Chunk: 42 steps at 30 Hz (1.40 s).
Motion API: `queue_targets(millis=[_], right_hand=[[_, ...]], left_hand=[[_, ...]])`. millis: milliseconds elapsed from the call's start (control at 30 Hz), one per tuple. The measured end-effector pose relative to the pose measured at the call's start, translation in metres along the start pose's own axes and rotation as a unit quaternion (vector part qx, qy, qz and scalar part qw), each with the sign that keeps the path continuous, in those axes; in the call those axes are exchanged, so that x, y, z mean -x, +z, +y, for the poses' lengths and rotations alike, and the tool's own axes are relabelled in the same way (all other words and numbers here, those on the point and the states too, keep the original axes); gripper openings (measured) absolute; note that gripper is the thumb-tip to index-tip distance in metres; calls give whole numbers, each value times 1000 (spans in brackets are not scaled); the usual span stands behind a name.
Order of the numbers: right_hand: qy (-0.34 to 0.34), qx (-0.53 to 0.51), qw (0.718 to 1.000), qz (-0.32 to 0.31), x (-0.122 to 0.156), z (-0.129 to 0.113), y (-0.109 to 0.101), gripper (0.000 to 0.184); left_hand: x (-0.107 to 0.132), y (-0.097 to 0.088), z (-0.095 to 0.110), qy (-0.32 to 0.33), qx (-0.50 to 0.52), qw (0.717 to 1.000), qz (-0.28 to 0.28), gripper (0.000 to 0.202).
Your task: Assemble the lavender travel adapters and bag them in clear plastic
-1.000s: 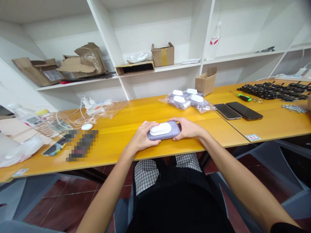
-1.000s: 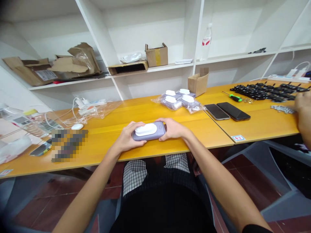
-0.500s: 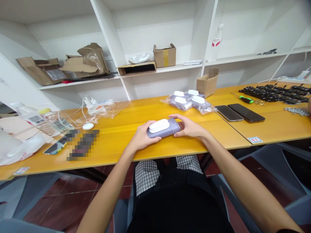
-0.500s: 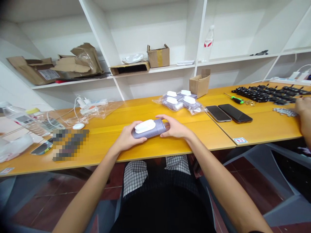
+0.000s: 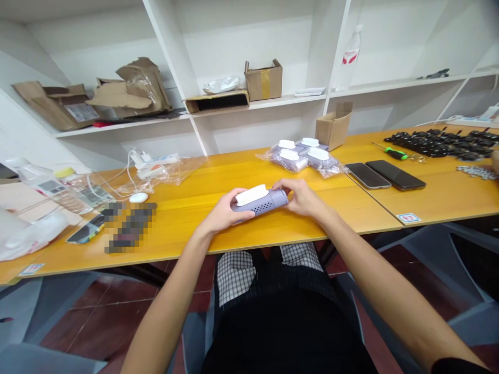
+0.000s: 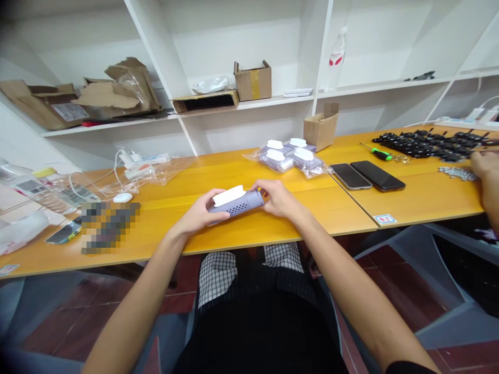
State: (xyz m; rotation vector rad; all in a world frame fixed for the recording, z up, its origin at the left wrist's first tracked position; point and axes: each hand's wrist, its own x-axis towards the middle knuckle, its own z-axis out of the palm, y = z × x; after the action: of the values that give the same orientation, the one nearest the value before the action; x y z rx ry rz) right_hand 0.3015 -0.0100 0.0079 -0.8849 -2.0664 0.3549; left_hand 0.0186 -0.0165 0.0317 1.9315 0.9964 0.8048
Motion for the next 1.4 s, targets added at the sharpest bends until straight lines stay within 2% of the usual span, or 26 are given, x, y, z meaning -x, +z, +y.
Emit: queue_targets(millis=[200, 367, 500, 633, 833, 967, 1033, 1100, 1233, 1400], right_hand=[[24, 32, 999, -21, 0, 4, 1, 49], [49, 28, 996, -75, 3, 2, 1, 54], [59, 37, 994, -88, 2, 3, 3, 47], [76, 85, 991, -71, 2, 8, 1, 50], [147, 85, 974, -151, 10, 25, -12, 86], [181, 191, 944, -197, 11, 32, -9, 75], [200, 234, 925, -222, 10, 29, -4, 70], [223, 260, 909, -237, 10, 23, 1, 71], [264, 281, 888, -251, 10, 12, 8, 74], [283, 284, 884, -238, 13, 11, 10, 75]], left_hand=[[0, 4, 1, 35, -142, 989, 29, 66], [1, 7, 0, 51, -221, 974, 28, 70], [-2, 4, -9, 20, -268, 962, 48, 85], [-4, -7, -22, -27, -297, 954, 35, 104], [-1, -25, -29, -36, -339, 940, 11, 99], [4, -48, -35, -60, -364, 929, -25, 99], [6, -59, -41, -66, -384, 920, -46, 89], [8, -65, -48, -83, -408, 908, -44, 79], [9, -52, -52, -128, -445, 886, -24, 69], [13, -34, -46, -120, -442, 888, -37, 67]])
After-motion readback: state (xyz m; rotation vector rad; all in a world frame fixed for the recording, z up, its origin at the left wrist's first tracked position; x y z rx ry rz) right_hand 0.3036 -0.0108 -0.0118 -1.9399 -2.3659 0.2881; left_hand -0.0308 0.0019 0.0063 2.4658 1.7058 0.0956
